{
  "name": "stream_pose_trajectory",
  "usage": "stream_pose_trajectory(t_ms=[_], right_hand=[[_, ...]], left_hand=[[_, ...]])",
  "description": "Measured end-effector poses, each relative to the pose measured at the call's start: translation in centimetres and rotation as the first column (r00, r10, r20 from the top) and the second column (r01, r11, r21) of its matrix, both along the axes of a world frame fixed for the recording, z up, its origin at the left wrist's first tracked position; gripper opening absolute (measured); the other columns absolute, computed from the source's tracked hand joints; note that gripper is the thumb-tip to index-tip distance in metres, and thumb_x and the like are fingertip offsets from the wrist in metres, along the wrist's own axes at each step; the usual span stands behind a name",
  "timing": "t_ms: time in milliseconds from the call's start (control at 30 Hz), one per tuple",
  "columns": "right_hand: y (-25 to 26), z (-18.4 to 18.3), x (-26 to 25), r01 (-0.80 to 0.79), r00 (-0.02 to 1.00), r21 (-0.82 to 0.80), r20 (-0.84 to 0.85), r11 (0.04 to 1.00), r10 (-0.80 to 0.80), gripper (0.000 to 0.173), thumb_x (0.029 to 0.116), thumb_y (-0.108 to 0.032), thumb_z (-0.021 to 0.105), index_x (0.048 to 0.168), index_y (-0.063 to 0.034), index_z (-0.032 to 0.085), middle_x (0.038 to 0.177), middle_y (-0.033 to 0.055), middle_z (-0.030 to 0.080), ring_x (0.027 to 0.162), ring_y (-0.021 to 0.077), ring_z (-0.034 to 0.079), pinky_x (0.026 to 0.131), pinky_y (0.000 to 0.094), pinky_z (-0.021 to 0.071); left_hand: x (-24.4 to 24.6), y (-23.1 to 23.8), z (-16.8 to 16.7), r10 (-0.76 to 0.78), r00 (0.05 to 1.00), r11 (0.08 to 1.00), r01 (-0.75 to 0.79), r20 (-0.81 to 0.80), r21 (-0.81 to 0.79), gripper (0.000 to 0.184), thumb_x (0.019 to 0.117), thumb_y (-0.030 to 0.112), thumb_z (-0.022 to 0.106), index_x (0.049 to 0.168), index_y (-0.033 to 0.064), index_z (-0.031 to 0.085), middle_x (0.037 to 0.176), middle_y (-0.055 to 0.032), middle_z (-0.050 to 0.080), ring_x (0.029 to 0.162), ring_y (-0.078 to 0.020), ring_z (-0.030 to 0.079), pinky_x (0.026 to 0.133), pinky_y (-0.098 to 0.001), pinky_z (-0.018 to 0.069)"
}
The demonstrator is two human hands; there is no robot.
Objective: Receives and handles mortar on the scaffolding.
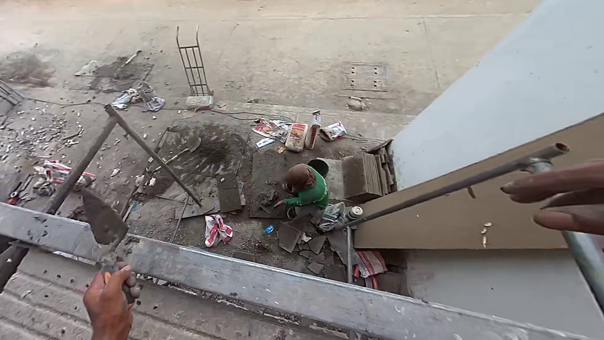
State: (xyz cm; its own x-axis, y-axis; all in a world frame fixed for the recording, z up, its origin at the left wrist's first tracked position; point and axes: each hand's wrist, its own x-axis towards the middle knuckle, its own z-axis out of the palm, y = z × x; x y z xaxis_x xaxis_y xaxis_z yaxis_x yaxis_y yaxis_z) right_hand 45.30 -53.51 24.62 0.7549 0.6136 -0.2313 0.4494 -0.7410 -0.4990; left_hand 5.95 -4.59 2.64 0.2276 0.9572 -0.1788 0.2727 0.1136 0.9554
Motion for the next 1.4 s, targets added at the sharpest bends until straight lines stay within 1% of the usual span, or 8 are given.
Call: stream_pose_trajectory(t_ms=[167,300,367,533,667,933,1267,1400], right_hand=[[-0.9,2.1,-1.8,0.014,0.992,0.033,0.128,0.999,-0.018,0.025,0.0853,-0.009,0.074,0.11,-0.0013,0.074,0.098,0.0107,0.074,0.084,0.0233,0.073,0.074,0.0411,0.0622],[-1.2,3.1,-2.5,0.047,0.998,-0.116,-0.024,0.992,-0.05,0.026,0.0956,-0.021,0.073,0.121,-0.0145,0.074,0.113,0.0019,0.075,0.099,0.02,0.073,0.089,0.0454,0.0612],[-2.2,0.3,-1.8,0.022,0.994,-0.068,-0.105,0.997,-0.029,0.025,0.0972,-0.033,0.068,0.119,-0.0245,0.076,0.114,-0.0053,0.076,0.098,0.0131,0.073,0.087,0.0431,0.0627],[-3.1,-11.2,-2.4,0.267,0.903,0.069,-0.368,0.961,-0.224,0.021,0.1041,-0.021,0.062,0.116,-0.0094,0.074,0.098,0.0083,0.074,0.084,0.0244,0.071,0.077,0.0486,0.0603],[-4.3,-19.6,-3.6,0.597,0.626,0.112,-0.684,0.794,-0.375,0.032,0.1073,-0.027,0.056,0.129,-0.0061,0.065,0.118,0.0143,0.071,0.105,0.0289,0.071,0.088,0.0482,0.0585],[-8.1,-27.7,-2.1,0.964,0.161,0.016,-0.829,0.265,-0.535,0.048,0.1071,-0.042,0.053,0.136,-0.004,0.056,0.129,0.0159,0.065,0.114,0.0305,0.065,0.091,0.0493,0.0548],[-10.2,-33.8,0.9,0.996,-0.076,-0.092,-0.861,0.007,-0.503,0.067,0.103,-0.052,0.056,0.149,-0.0047,0.044,0.148,0.0198,0.052,0.134,0.0372,0.053,0.102,0.0551,0.0489],[-9.5,-34.1,2.7,1.0,-0.022,-0.02,-0.902,-0.009,-0.432,0.074,0.1032,-0.063,0.045,0.153,-0.0078,0.04,0.149,0.0202,0.051,0.133,0.0366,0.053,0.104,0.0561,0.0479]], left_hand=[[8.2,-4.2,-1.3,-0.265,0.959,0.946,0.279,0.1,-0.165,0.012,0.1022,0.008,0.051,0.107,0.0005,0.059,0.057,0.0001,0.053,0.04,-0.009,0.05,0.037,-0.0238,0.0468],[12.1,-7.0,-1.5,-0.348,0.926,0.892,0.375,0.146,-0.253,0.011,0.1026,0.007,0.053,0.104,-0.0002,0.06,0.058,-0.0026,0.054,0.041,-0.01,0.05,0.038,-0.0239,0.0464],[13.9,-8.4,-1.4,-0.327,0.922,0.882,0.377,0.209,-0.282,0.01,0.1015,0.006,0.052,0.106,0.0007,0.06,0.059,-0.0017,0.053,0.042,-0.0095,0.05,0.039,-0.0239,0.047],[19.5,-11.2,-2.3,-0.29,0.896,0.775,0.426,0.336,-0.466,0.005,0.1016,0.006,0.054,0.104,0.0039,0.058,0.059,-0.001,0.05,0.043,-0.0096,0.051,0.043,-0.0251,0.0507],[25.0,-12.6,-4.9,-0.331,0.902,0.744,0.43,0.276,-0.512,0.006,0.1016,0.007,0.056,0.107,0.0032,0.058,0.071,-0.0072,0.061,0.052,-0.0134,0.059,0.047,-0.0265,0.0533],[34.9,-15.5,-7.8,-0.435,0.895,0.768,0.424,0.096,-0.48,0.028,0.0978,0.01,0.066,0.123,0.0021,0.056,0.102,-0.0152,0.071,0.077,-0.0192,0.07,0.063,-0.0314,0.0571],[41.7,-19.8,-12.6,-0.698,0.678,0.714,0.633,-0.232,-0.299,0.033,0.0917,0.016,0.076,0.117,0.0029,0.06,0.098,-0.0131,0.066,0.071,-0.0179,0.057,0.059,-0.035,0.0464],[43.4,-20.9,-14.4,-0.713,0.68,0.686,0.626,-0.171,-0.37,0.03,0.0943,0.015,0.073,0.118,0.0016,0.059,0.096,-0.0133,0.063,0.073,-0.0184,0.057,0.062,-0.0353,0.0477]])
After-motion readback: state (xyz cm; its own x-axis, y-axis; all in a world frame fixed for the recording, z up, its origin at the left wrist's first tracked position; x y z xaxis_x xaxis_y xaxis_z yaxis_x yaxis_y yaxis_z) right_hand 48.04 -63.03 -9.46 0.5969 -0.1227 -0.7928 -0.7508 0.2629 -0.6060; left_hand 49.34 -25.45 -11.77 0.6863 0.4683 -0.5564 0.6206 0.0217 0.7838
